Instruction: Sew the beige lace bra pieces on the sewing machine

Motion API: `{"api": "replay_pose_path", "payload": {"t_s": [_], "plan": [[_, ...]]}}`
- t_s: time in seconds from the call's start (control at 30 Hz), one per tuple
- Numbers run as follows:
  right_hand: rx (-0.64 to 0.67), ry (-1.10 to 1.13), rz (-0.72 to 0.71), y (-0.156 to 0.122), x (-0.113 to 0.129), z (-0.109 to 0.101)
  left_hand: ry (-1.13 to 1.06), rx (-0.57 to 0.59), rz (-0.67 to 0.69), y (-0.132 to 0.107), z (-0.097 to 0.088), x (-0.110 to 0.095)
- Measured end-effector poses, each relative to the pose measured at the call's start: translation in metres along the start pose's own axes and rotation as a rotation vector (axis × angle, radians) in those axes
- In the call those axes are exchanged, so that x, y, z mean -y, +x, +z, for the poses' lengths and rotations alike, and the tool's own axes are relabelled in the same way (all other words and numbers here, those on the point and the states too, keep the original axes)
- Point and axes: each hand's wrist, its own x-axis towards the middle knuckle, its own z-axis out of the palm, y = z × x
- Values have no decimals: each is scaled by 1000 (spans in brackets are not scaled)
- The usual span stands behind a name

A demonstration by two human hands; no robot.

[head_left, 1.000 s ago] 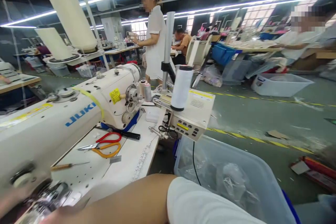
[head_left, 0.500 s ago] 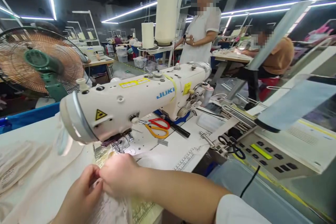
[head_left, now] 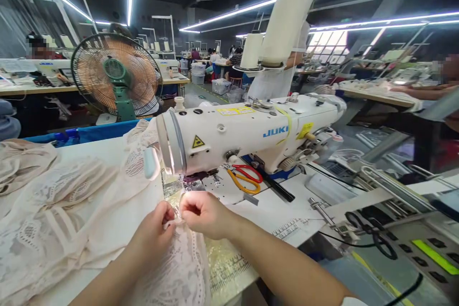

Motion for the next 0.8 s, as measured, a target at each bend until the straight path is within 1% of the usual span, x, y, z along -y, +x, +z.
{"api": "replay_pose_path", "payload": {"t_s": [0.13,0.27,0.37,0.43,0.5,0.57,0.67,0.7,0.73,0.77,0.8], "plan": [[29,252,-50,-7,-2,-7,-13,2,29,-4,4,2],[35,386,-93,-13,-7,-4,-21,55,86,-4,10,8],[105,514,-125,-15,-8,-1,-27,103,62,-4,13,12],[128,577,-161,-17,-4,1,-44,108,54,-6,14,10],[54,581,-222,-20,4,1,-44,79,69,-10,12,6],[-71,590,-295,-23,15,-2,-16,60,79,-12,10,1],[-220,637,-374,-31,28,-13,41,113,64,-9,9,0],[-298,637,-401,-35,29,-18,56,139,56,-7,9,2],[-407,607,-421,-40,28,-23,67,163,51,-5,10,4],[-497,526,-412,-46,26,-28,77,180,49,-3,12,6],[-554,410,-378,-54,21,-32,85,187,49,-2,13,9]]}}
